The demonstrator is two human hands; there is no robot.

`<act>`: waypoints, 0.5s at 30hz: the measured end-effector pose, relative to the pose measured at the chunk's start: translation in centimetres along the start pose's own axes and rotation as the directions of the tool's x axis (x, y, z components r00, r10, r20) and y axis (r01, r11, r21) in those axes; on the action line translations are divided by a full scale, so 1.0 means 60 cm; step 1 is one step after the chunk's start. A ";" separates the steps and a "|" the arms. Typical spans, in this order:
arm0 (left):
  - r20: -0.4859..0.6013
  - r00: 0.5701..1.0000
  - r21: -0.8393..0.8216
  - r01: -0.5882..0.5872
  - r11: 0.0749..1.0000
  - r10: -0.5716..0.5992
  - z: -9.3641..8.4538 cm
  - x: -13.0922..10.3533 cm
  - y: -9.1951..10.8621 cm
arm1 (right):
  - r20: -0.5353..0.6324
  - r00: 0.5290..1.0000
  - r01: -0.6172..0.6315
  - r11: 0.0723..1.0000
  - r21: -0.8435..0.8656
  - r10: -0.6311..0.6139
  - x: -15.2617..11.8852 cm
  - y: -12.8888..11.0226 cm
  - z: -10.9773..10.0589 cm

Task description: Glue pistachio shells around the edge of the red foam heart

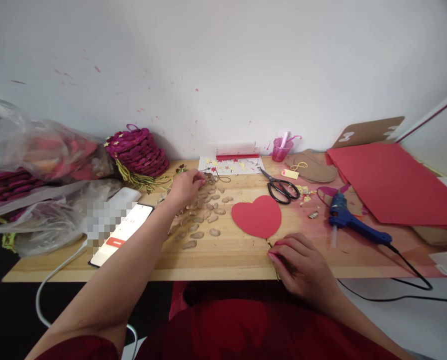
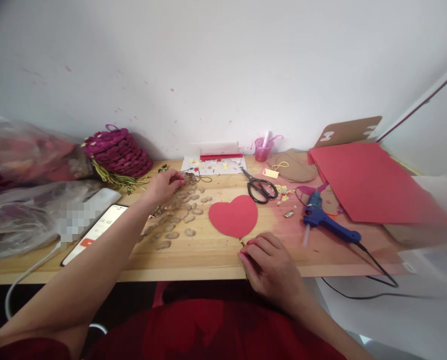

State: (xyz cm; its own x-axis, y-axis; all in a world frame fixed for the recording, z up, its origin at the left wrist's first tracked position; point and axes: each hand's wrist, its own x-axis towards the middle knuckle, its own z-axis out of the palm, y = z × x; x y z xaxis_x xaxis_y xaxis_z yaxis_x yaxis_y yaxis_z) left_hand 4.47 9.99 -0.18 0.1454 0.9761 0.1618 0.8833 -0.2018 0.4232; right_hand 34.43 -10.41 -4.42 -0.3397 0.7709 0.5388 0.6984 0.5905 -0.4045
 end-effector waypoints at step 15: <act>0.026 1.000 0.181 0.012 0.983 -0.017 0.002 -0.011 0.012 | 0.007 1.000 0.001 1.000 0.008 -0.001 -0.001 0.002 0.002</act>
State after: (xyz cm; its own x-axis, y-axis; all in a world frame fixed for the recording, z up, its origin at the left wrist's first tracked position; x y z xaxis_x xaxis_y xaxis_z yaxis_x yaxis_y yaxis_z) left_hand 5.07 9.17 -0.07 0.1420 0.9812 0.1310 0.9511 -0.1719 0.2566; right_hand 34.44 -10.38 -4.59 -0.3443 0.7721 0.5341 0.6934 0.5927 -0.4098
